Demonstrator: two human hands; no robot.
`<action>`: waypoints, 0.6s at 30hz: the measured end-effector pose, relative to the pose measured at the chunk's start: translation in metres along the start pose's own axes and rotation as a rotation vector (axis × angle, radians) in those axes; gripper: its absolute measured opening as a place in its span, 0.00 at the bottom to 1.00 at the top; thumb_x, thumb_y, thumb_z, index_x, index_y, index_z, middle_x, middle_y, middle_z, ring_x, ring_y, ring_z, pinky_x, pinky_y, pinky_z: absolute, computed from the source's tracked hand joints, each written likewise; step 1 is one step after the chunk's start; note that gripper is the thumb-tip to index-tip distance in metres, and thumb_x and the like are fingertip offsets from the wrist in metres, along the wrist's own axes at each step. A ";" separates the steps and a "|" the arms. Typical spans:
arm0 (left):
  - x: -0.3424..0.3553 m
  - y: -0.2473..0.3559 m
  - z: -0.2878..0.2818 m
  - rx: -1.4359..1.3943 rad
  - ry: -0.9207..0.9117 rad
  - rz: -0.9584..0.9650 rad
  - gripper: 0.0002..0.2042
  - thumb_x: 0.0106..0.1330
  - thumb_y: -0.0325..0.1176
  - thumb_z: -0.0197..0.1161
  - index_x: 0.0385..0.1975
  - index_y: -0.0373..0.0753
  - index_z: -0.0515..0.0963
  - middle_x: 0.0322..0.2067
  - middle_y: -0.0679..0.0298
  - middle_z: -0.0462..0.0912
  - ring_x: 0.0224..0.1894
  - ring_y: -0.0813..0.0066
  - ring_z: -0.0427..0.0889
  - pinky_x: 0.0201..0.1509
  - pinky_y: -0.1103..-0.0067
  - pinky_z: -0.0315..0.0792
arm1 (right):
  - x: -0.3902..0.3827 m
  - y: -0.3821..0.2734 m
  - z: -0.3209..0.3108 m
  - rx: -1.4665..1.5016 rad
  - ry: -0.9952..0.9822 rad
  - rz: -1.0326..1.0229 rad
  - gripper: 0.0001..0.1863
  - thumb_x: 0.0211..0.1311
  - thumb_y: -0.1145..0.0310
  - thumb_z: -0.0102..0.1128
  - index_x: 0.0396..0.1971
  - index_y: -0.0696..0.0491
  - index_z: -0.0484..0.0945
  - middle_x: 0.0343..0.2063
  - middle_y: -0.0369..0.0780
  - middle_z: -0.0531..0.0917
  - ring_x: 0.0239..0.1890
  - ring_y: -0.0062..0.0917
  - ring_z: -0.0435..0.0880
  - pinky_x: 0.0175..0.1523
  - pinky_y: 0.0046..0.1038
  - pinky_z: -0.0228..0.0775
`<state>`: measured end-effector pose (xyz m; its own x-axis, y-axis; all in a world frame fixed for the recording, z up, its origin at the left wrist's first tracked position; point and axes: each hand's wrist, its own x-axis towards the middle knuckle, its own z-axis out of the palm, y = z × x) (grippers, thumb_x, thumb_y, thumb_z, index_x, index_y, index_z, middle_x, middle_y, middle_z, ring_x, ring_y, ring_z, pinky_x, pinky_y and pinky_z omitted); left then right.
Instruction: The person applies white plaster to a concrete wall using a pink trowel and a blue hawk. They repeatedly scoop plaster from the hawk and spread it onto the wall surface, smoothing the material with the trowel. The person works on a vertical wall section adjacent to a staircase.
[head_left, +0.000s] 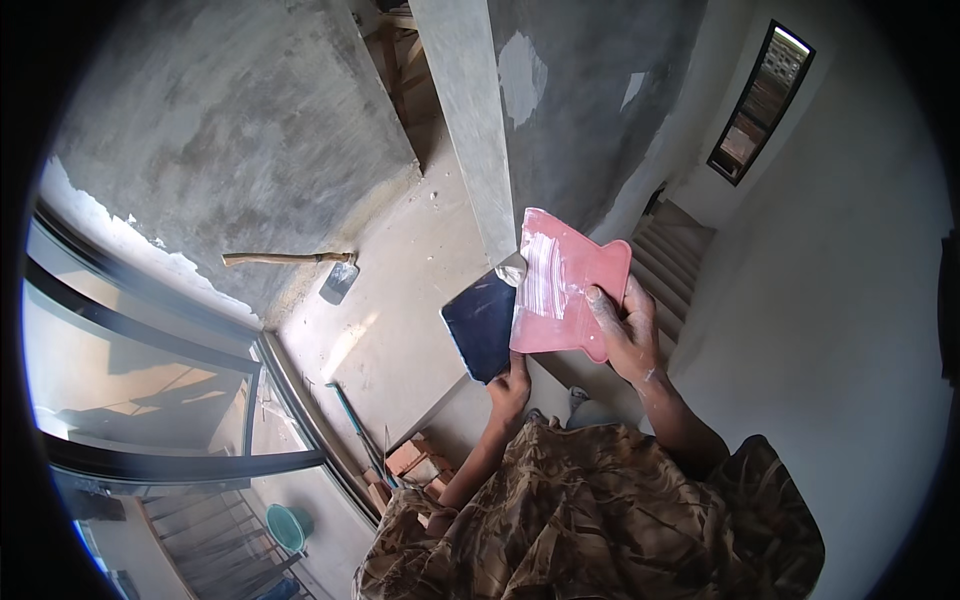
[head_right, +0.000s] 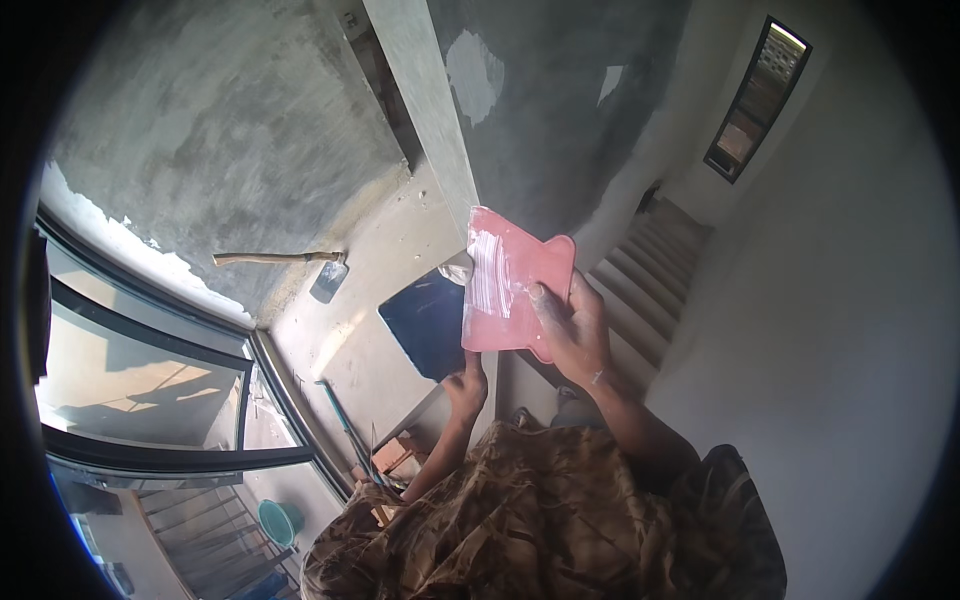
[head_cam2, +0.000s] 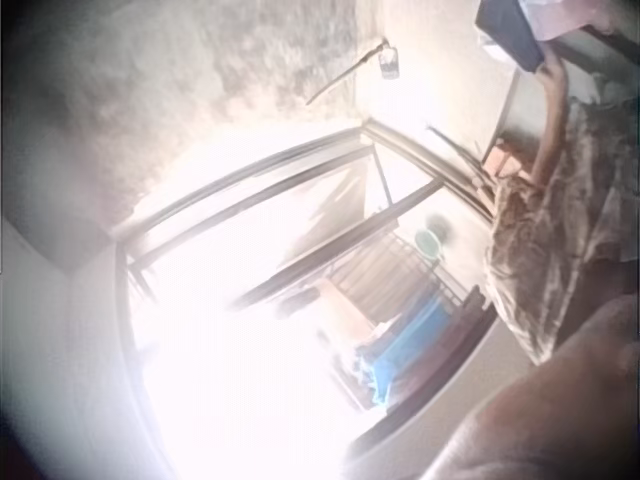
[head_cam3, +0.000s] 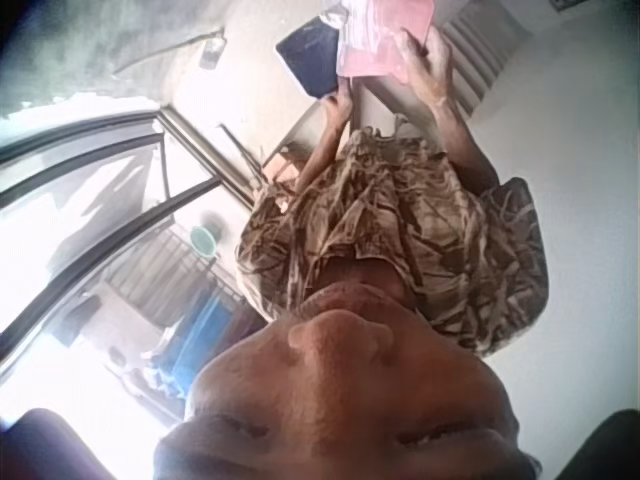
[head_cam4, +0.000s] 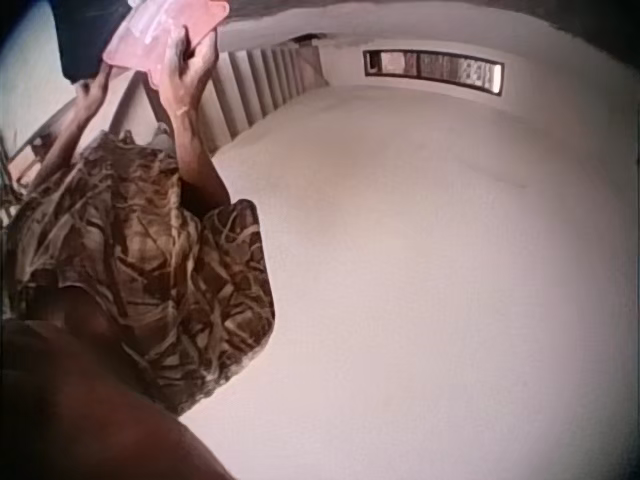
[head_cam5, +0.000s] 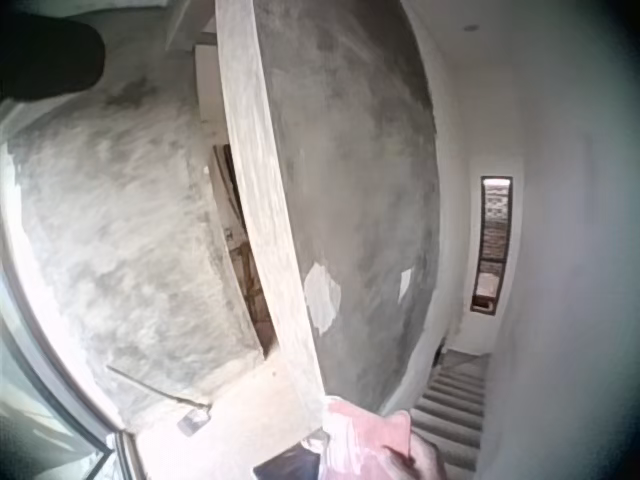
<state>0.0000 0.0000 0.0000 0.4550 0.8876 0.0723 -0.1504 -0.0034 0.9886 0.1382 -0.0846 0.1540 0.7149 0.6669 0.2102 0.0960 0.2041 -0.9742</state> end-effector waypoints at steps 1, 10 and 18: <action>0.003 -0.003 0.000 0.029 -0.020 0.074 0.12 0.67 0.26 0.59 0.49 0.31 0.74 0.45 0.55 0.79 0.45 0.68 0.77 0.51 0.76 0.70 | 0.001 -0.001 0.003 -0.023 0.013 -0.003 0.14 0.67 0.74 0.52 0.50 0.63 0.70 0.41 0.38 0.79 0.44 0.14 0.74 0.49 0.21 0.68; 0.043 -0.020 0.000 0.339 -0.101 0.720 0.30 0.45 0.12 0.46 0.55 0.28 0.71 0.49 0.40 0.78 0.51 0.41 0.78 0.57 0.63 0.71 | -0.007 0.008 0.004 -0.032 0.079 -0.043 0.13 0.68 0.73 0.51 0.49 0.62 0.71 0.38 0.35 0.78 0.40 0.13 0.72 0.46 0.21 0.68; 0.059 -0.032 -0.012 0.221 -0.140 0.487 0.21 0.59 0.27 0.61 0.54 0.30 0.72 0.47 0.49 0.80 0.49 0.55 0.79 0.55 0.69 0.71 | -0.002 -0.004 -0.003 0.384 0.075 0.110 0.21 0.66 0.67 0.57 0.55 0.60 0.68 0.46 0.38 0.77 0.48 0.19 0.75 0.55 0.25 0.67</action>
<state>0.0214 0.0579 -0.0285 0.4932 0.6898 0.5301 -0.1919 -0.5080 0.8397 0.1387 -0.0890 0.1569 0.7562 0.6486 0.0864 -0.2388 0.3966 -0.8864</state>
